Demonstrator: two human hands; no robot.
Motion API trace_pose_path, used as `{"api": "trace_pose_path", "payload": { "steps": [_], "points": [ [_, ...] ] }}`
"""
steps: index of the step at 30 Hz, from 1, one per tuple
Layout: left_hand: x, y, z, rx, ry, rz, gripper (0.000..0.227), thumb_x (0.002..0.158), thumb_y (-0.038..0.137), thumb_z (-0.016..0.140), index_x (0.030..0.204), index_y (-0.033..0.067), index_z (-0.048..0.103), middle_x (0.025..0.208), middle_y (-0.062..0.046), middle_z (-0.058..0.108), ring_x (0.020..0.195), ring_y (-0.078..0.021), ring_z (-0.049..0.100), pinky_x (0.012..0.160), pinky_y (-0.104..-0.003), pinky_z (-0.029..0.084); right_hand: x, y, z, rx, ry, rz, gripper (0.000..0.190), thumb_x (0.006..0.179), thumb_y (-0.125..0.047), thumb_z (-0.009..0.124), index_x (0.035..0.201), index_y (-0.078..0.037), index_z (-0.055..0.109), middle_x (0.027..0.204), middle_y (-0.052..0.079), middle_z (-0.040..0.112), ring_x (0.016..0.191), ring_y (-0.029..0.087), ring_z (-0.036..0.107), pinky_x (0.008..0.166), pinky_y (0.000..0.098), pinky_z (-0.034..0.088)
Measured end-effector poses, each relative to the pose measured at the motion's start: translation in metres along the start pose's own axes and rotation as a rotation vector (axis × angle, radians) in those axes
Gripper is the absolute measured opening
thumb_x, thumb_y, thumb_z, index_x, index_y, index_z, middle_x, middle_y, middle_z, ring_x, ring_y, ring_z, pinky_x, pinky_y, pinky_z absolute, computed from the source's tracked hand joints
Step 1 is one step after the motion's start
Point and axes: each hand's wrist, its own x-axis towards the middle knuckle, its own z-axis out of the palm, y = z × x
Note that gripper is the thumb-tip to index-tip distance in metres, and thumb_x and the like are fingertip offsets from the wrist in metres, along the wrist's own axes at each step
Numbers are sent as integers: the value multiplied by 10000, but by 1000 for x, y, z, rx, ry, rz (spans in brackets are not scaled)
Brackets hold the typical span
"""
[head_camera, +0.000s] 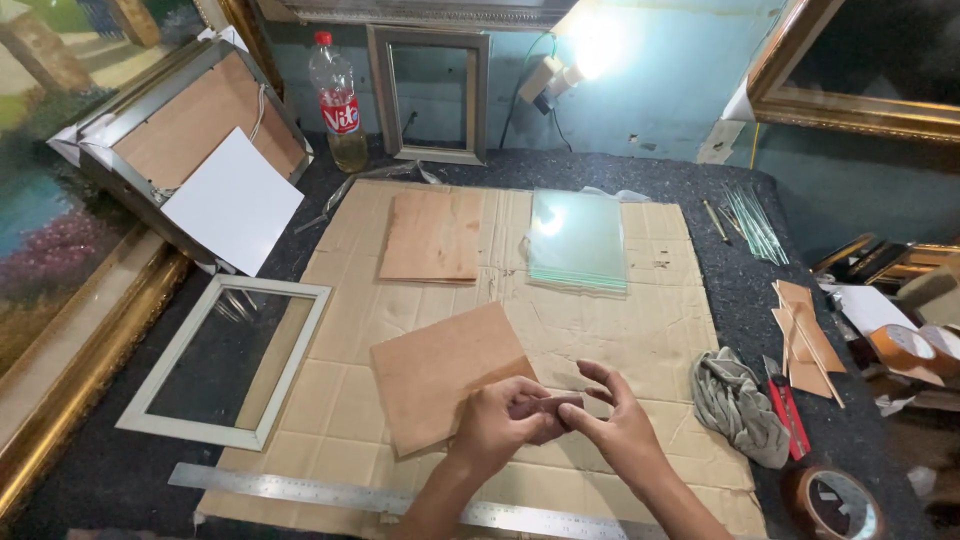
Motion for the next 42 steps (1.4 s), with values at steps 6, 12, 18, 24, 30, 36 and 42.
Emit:
{"api": "trace_pose_path", "payload": {
  "steps": [6,12,18,24,30,36,42],
  "points": [
    [-1,8,-8,116,-256,45,301,617,214,625,913,169,596,644,75,632,606,-22,542,566,-182,417,8,31,-10,337,-508,118,177,762,-24,629,726,-80,465,694,33,492,639,114,446,590,201,318],
    [63,-64,-19,479,290,386,245,721,197,641,961,155,608,980,7,620,969,-219,512,858,-353,390,29,41,-2,95,-103,196,130,780,-57,376,799,-79,504,699,88,493,557,163,398,476,274,309],
    [62,-62,-27,887,108,66,666,827,525,394,1367,152,285,1449,-110,190,1324,-399,109,1046,-543,94,93,40,27,-581,150,-508,395,796,-78,426,1165,-93,567,1008,168,624,979,362,555,835,432,441],
    [63,-64,-24,871,190,111,655,794,534,424,1315,140,381,1415,-86,292,1314,-357,198,1068,-487,140,64,49,57,-879,92,-660,396,860,-221,362,1233,-263,489,1257,-75,513,1185,248,436,861,420,426],
    [79,-92,-15,919,288,170,720,717,593,458,1300,177,387,1397,-68,315,1292,-360,234,1044,-511,178,45,64,47,-999,68,-579,423,847,-221,390,1256,-316,444,1289,-131,470,1261,233,339,950,519,301],
    [82,-98,-13,932,334,200,704,718,585,459,1284,169,410,1383,-72,337,1288,-350,251,1042,-505,186,91,52,70,-1016,81,-619,419,867,-217,365,1275,-292,424,1307,-123,454,1278,248,317,934,586,261],
    [94,-124,-8,937,488,377,690,712,570,450,1280,178,417,1363,-49,368,1275,-329,252,1017,-491,175,42,84,37,-954,43,-723,402,841,-234,408,1236,-285,456,1290,-82,466,1243,243,354,885,595,213]
  ]
}}
